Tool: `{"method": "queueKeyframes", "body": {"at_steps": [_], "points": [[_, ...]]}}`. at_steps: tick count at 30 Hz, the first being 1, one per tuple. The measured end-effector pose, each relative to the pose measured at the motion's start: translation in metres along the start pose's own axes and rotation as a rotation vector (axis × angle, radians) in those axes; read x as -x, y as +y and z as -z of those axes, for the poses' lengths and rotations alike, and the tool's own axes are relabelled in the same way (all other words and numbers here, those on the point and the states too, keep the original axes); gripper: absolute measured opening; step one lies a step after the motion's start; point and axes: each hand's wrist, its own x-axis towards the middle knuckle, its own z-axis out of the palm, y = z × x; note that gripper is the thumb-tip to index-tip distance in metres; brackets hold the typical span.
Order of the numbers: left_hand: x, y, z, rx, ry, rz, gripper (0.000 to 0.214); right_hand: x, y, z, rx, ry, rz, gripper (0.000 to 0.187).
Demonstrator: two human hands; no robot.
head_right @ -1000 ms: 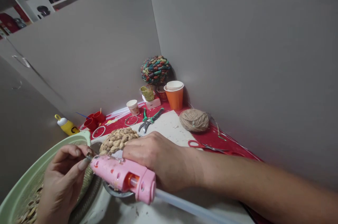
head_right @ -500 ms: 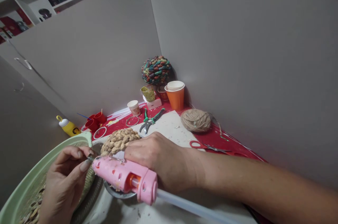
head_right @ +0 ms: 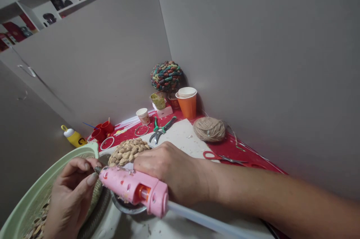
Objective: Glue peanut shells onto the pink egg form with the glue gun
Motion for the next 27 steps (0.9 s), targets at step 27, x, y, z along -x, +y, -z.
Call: {"method": "queueKeyframes", "body": {"at_steps": [27], "points": [[-0.0009,0.0046,-0.0017,0.073,0.072,0.071,0.025,-0.0025,-0.0024,0.006,0.002,-0.025,-0.039,0.021]]}}
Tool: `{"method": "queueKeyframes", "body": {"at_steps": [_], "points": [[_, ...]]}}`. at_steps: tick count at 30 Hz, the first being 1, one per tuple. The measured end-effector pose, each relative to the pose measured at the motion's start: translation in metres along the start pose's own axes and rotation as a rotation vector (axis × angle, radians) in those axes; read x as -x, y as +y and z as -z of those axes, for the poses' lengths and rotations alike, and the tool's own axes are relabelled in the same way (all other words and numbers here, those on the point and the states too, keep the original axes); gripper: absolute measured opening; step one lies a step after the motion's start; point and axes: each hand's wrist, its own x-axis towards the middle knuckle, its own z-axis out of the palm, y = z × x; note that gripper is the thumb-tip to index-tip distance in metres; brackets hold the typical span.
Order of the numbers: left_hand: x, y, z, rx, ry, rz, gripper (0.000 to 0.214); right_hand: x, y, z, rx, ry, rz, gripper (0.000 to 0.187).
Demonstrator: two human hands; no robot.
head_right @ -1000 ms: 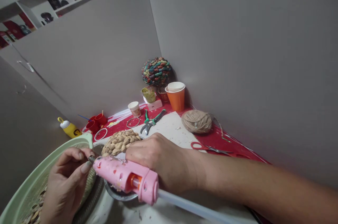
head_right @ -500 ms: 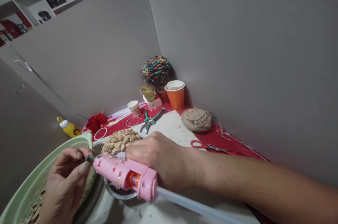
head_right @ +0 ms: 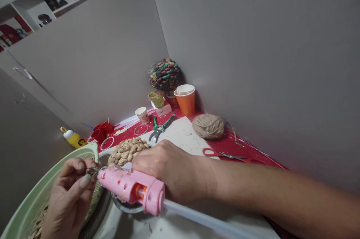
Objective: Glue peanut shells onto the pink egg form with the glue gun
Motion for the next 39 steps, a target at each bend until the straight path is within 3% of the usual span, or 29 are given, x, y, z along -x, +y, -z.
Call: {"method": "queueKeyframes", "body": {"at_steps": [21,39], "points": [[-0.0022,0.0017,0.0021,0.065,-0.037,0.059,0.023,-0.0014,-0.0028,0.0008,0.011,0.001,0.01,0.023],[-0.0051,-0.0029,0.0019,-0.005,-0.069,0.059,0.025,-0.0004,-0.0025,-0.001,0.048,0.015,0.01,0.021]]}}
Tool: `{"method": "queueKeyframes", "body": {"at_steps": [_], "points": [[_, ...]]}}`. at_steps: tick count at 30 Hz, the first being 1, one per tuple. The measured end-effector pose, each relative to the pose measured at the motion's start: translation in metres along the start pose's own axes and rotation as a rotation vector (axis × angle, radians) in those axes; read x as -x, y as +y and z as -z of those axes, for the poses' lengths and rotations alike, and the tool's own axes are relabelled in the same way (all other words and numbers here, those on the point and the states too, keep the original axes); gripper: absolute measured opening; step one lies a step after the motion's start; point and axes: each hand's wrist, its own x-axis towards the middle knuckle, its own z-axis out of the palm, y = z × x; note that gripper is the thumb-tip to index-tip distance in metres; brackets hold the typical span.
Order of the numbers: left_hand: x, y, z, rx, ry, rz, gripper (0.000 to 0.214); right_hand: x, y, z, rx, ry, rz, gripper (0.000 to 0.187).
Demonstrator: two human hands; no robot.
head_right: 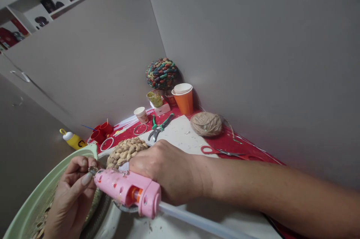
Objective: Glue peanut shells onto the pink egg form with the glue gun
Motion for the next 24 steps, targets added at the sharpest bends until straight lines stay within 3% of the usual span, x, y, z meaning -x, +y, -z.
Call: {"method": "queueKeyframes", "body": {"at_steps": [24], "points": [[-0.0053,-0.0034,0.0013,0.038,0.049,0.006,0.024,-0.0024,-0.0007,0.0047,0.07,-0.007,-0.005,0.022]]}}
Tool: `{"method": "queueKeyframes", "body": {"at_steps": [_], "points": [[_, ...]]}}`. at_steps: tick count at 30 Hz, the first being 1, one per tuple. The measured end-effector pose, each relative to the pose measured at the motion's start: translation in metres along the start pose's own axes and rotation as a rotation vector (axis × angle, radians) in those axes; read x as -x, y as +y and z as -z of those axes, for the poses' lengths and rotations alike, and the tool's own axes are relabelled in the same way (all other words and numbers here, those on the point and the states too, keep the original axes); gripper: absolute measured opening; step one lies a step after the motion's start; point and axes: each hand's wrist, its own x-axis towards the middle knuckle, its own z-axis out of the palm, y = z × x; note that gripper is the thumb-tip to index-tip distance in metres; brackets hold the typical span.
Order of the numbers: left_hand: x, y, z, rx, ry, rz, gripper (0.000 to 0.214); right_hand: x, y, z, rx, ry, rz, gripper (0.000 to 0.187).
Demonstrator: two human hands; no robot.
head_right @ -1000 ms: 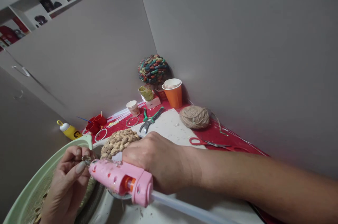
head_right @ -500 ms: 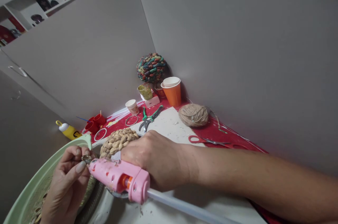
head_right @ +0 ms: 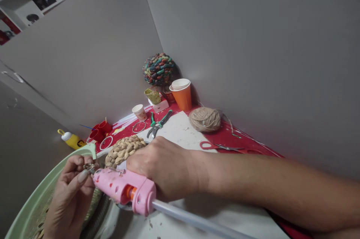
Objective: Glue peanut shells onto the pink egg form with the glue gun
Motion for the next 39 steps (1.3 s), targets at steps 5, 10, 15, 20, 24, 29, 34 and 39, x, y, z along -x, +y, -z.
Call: {"method": "queueKeyframes", "body": {"at_steps": [5,10,15,20,24,29,34,39], "points": [[0.001,0.001,0.001,0.02,0.006,0.005,0.026,0.001,0.001,-0.002,-0.005,-0.015,-0.02,0.02],[0.001,0.003,0.0,0.049,0.01,0.029,0.027,0.0,0.001,-0.001,-0.015,-0.027,-0.048,0.02],[0.001,0.004,-0.001,0.066,0.004,0.052,0.026,0.0,0.003,-0.002,-0.039,-0.031,-0.073,0.021],[0.002,0.004,0.0,0.074,0.004,0.07,0.025,0.001,0.003,-0.003,-0.025,-0.029,-0.067,0.021],[0.002,0.004,0.001,0.086,-0.026,0.071,0.023,0.0,0.003,-0.003,-0.017,-0.031,-0.075,0.023],[0.003,0.003,0.001,0.082,-0.055,0.08,0.021,0.0,0.003,-0.003,-0.004,-0.044,-0.101,0.022],[0.001,0.003,0.0,0.074,-0.017,0.083,0.024,0.0,0.002,-0.004,0.02,-0.024,-0.017,0.02],[0.003,0.013,0.004,0.027,0.067,-0.008,0.024,0.002,0.009,0.01,0.06,0.035,0.007,0.021]]}}
